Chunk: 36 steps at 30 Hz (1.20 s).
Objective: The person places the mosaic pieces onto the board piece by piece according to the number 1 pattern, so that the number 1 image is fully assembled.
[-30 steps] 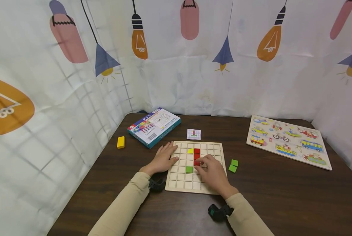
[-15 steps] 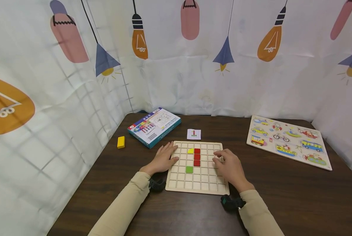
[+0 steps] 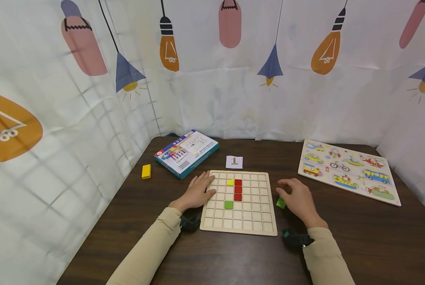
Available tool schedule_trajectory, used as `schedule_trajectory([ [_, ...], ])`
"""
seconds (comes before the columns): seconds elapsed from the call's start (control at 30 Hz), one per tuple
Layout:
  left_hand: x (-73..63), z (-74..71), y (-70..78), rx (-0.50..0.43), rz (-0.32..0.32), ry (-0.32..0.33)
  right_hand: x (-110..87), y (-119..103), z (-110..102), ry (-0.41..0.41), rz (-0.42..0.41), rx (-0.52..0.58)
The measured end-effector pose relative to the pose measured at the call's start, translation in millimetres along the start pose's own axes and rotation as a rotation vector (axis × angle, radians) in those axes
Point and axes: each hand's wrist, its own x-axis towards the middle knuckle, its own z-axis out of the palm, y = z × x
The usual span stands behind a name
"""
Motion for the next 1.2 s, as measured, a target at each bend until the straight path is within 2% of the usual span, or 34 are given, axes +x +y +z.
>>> schedule_trajectory([
  [0.3, -1.4, -0.9, 1.0, -0.002, 0.000, -0.005, -1.3, 15, -15, -0.057, 0.048, -0.030],
  [0.47, -1.3, -0.5, 1.0, 0.000, -0.001, -0.007, -1.2, 20, -19, -0.144, 0.081, -0.044],
  [0.7, -1.0, -0.2, 0.5, 0.002, 0.001, 0.000, -2.7, 23, -21, -0.241, 0.067, -0.038],
  [1.2, 0.6, 1.5, -1.1, 0.011, 0.002, 0.001, -3.0, 16, -16, -0.207, 0.044, -0.065],
])
